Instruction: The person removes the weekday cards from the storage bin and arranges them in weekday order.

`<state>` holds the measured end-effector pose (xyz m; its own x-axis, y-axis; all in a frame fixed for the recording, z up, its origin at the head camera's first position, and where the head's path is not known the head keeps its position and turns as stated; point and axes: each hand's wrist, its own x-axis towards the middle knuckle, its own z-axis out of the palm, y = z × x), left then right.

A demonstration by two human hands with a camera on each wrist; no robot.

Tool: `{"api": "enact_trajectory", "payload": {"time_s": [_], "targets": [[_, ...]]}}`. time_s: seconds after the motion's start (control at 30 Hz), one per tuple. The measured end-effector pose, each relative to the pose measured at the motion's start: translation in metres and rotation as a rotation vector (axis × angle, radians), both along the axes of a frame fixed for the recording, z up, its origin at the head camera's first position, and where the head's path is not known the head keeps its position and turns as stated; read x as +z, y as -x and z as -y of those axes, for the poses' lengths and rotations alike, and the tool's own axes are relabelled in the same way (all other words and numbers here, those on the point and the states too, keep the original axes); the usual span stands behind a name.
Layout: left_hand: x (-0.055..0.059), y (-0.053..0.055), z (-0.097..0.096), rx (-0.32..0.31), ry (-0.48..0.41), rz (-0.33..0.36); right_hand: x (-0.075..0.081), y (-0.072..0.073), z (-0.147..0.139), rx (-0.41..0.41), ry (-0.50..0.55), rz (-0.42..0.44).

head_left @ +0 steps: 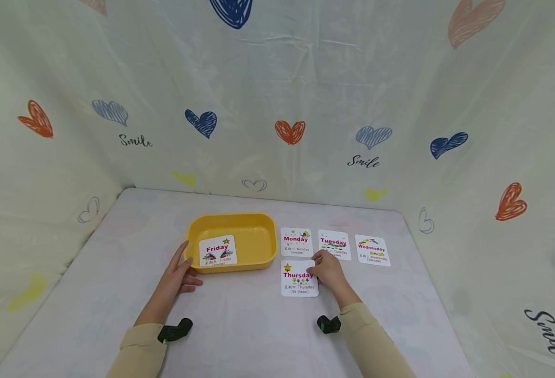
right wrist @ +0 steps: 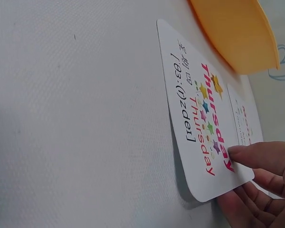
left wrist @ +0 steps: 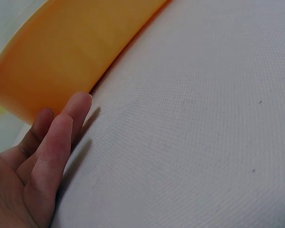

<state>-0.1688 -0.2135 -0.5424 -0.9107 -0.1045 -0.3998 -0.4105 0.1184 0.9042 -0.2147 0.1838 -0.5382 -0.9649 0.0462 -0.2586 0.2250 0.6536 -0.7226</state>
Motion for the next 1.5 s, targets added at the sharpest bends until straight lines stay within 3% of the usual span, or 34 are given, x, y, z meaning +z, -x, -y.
{"api": "enact_trajectory", "payload": {"time_s": [0.5, 0.63, 0.8, 1.13, 1.5], "targets": [[0.000, 0.001, 0.000, 0.001, -0.005, 0.006, 0.000, -0.002, 0.000, 0.033, -0.168, -0.045], [-0.001, 0.001, 0.001, -0.003, -0.011, 0.007, 0.005, -0.001, -0.002, -0.007, -0.095, -0.076], [-0.002, 0.001, 0.002, 0.001, -0.016, 0.013, 0.024, 0.006, 0.005, -0.024, 0.018, -0.152], [0.000, 0.000, 0.002, -0.002, -0.019, 0.005, 0.062, 0.006, 0.052, 0.114, 0.171, -0.155], [0.002, -0.001, 0.002, -0.009, -0.009, 0.000, 0.073, 0.008, 0.103, 0.278, 0.281, -0.114]]}}
